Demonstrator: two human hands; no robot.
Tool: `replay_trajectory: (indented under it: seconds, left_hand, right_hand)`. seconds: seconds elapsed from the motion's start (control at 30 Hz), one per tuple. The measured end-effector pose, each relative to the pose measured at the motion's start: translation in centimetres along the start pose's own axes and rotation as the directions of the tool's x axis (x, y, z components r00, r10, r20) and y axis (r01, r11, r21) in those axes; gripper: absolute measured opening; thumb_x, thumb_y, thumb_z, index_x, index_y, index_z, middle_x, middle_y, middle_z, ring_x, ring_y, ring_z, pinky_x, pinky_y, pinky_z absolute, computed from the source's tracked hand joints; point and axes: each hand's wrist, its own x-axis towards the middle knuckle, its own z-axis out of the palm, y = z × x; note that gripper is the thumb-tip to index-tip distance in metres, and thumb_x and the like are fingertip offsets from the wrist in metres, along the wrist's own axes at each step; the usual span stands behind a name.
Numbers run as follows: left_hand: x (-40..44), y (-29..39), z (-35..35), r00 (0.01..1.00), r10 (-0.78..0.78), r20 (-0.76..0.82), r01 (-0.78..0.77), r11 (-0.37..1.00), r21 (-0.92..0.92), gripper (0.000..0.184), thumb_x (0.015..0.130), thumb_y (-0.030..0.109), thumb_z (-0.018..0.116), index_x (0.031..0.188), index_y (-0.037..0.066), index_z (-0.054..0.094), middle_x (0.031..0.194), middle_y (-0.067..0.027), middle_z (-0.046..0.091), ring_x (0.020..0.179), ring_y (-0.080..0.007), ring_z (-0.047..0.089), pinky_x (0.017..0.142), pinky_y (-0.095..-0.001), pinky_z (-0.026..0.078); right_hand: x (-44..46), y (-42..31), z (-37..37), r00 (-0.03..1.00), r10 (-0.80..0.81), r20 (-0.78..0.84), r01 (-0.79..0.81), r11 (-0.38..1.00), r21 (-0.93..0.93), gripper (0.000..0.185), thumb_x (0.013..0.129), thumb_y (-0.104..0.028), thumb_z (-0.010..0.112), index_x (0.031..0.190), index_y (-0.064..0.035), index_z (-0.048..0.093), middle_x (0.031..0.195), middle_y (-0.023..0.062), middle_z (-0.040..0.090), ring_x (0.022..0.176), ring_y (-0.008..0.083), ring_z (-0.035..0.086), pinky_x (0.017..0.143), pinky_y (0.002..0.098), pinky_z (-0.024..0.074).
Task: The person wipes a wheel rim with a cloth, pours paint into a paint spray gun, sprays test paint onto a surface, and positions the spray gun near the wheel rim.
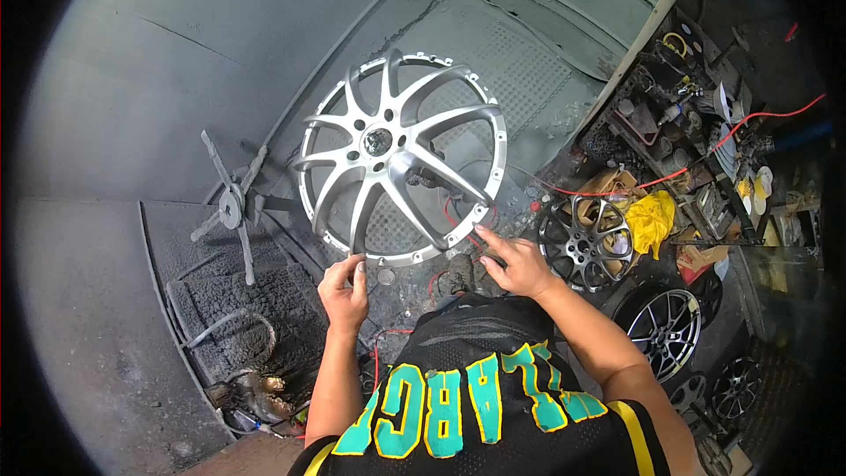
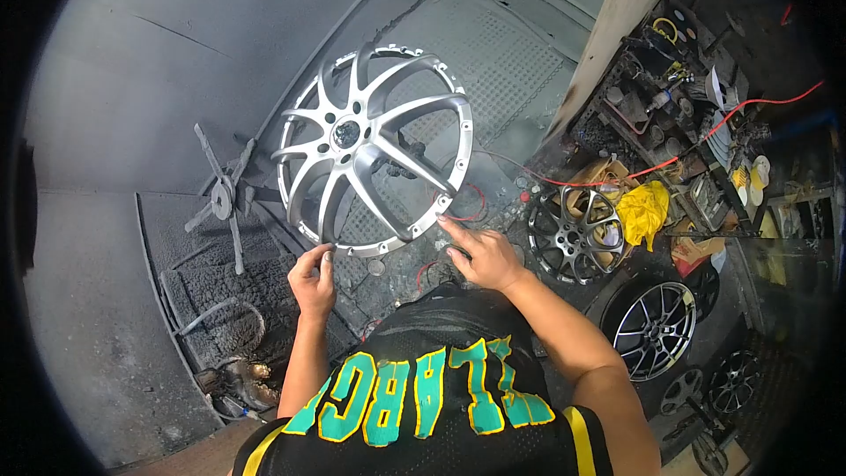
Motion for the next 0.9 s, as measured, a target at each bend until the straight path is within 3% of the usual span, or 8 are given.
replay_trajectory:
  seconds: [0.2, 0.37, 0.43, 0.5, 0.67, 0.77, 0.83, 0.9]
  left_hand:
    - [0.3, -0.7, 0.2, 0.994, 0.096, 0.046, -0.100, 0.990, 0.102, 0.012, 0.088, 0.005, 0.071, 0.100, 0.003, 0.076, 0.085, -0.0109, 0.073, 0.075, -0.0242, 0.068, 0.074, -0.0343, 0.053]
    - [0.1, -3.9, 0.1, 0.991, -0.128, 0.038, 0.131, 0.986, -0.108, 0.013, 0.091, 0.006, 0.070, 0.102, 0.002, 0.076, 0.093, -0.0104, 0.075, 0.084, -0.0177, 0.071, 0.079, -0.0295, 0.053]
    - [-0.1, -4.6, -0.3, 0.995, -0.090, 0.050, 0.095, 0.991, -0.099, 0.014, 0.094, 0.006, 0.068, 0.105, 0.001, 0.076, 0.091, -0.0065, 0.074, 0.082, -0.0129, 0.067, 0.075, -0.0274, 0.051]
    - [-0.5, -5.3, -0.4, 0.951, -0.271, 0.150, 0.307, 0.893, -0.329, 0.016, 0.096, 0.007, 0.067, 0.107, 0.000, 0.076, 0.088, -0.0033, 0.071, 0.075, -0.0106, 0.062, 0.069, -0.0252, 0.048]
    - [-3.6, -10.2, -0.2, 0.910, -0.390, 0.145, 0.408, 0.770, -0.491, 0.017, 0.101, 0.017, 0.065, 0.105, 0.002, 0.074, 0.074, 0.0024, 0.062, 0.066, -0.0062, 0.053, 0.061, -0.0231, 0.041]
    - [-8.1, -15.1, 2.1, 0.763, -0.501, 0.408, 0.630, 0.719, -0.295, 0.021, 0.100, 0.020, 0.067, 0.106, 0.001, 0.073, 0.078, 0.0024, 0.064, 0.068, -0.0072, 0.055, 0.061, -0.0245, 0.042]
    - [-11.8, -18.3, 2.8, 0.465, -0.599, 0.652, 0.758, 0.650, 0.056, 0.027, 0.098, 0.022, 0.069, 0.114, 0.000, 0.073, 0.089, -0.0015, 0.070, 0.075, -0.0119, 0.061, 0.067, -0.0297, 0.049]
    - [-16.4, -24.1, 3.0, 0.360, -0.466, 0.809, 0.491, 0.831, 0.260, 0.037, 0.097, 0.024, 0.070, 0.124, -0.001, 0.071, 0.104, -0.0069, 0.074, 0.087, -0.0177, 0.067, 0.079, -0.0355, 0.054]
  right_hand:
    - [0.7, 0.1, 0.8, 0.995, -0.099, -0.027, 0.098, 0.995, -0.023, 0.063, 0.090, -0.017, 0.070, 0.150, -0.0146, 0.051, 0.096, 0.0119, 0.074, 0.078, 0.0339, 0.071, 0.075, 0.0449, 0.0568]
    - [0.5, -0.2, 0.3, 0.998, -0.051, 0.030, 0.052, 0.998, -0.023, 0.061, 0.090, -0.017, 0.070, 0.148, -0.0173, 0.053, 0.088, 0.0105, 0.071, 0.075, 0.0328, 0.069, 0.073, 0.0442, 0.0559]
    - [0.4, -0.4, 0.3, 0.997, -0.080, 0.002, 0.080, 0.997, -0.014, 0.059, 0.089, -0.016, 0.070, 0.146, -0.0160, 0.055, 0.089, 0.0104, 0.072, 0.074, 0.0322, 0.069, 0.073, 0.0429, 0.0559]
    - [0.3, -0.8, -0.1, 0.993, -0.114, -0.035, 0.115, 0.993, 0.035, 0.057, 0.088, -0.014, 0.071, 0.144, -0.0148, 0.057, 0.090, 0.0097, 0.073, 0.075, 0.0321, 0.069, 0.073, 0.0421, 0.0562]
    - [-0.1, -2.4, -0.3, 0.993, -0.062, -0.102, 0.077, 0.985, 0.157, 0.030, 0.085, -0.013, 0.074, 0.114, -0.0089, 0.070, 0.096, 0.0093, 0.076, 0.081, 0.0305, 0.073, 0.074, 0.0401, 0.0571]
    - [-0.7, -2.7, -0.5, 0.996, -0.051, -0.066, 0.059, 0.990, 0.126, 0.027, 0.084, -0.013, 0.075, 0.111, -0.0082, 0.070, 0.095, 0.0091, 0.076, 0.082, 0.0301, 0.073, 0.075, 0.0399, 0.0575]
    - [-1.0, -3.1, -0.5, 0.998, -0.023, -0.061, 0.029, 0.995, 0.096, 0.025, 0.084, -0.013, 0.075, 0.109, -0.0082, 0.071, 0.095, 0.0095, 0.076, 0.083, 0.0302, 0.074, 0.076, 0.0399, 0.0579]
    - [-1.3, -3.3, -0.5, 0.996, 0.027, -0.082, -0.022, 0.997, 0.071, 0.027, 0.083, -0.014, 0.075, 0.109, -0.0081, 0.071, 0.096, 0.0100, 0.075, 0.084, 0.0309, 0.074, 0.077, 0.0399, 0.0582]
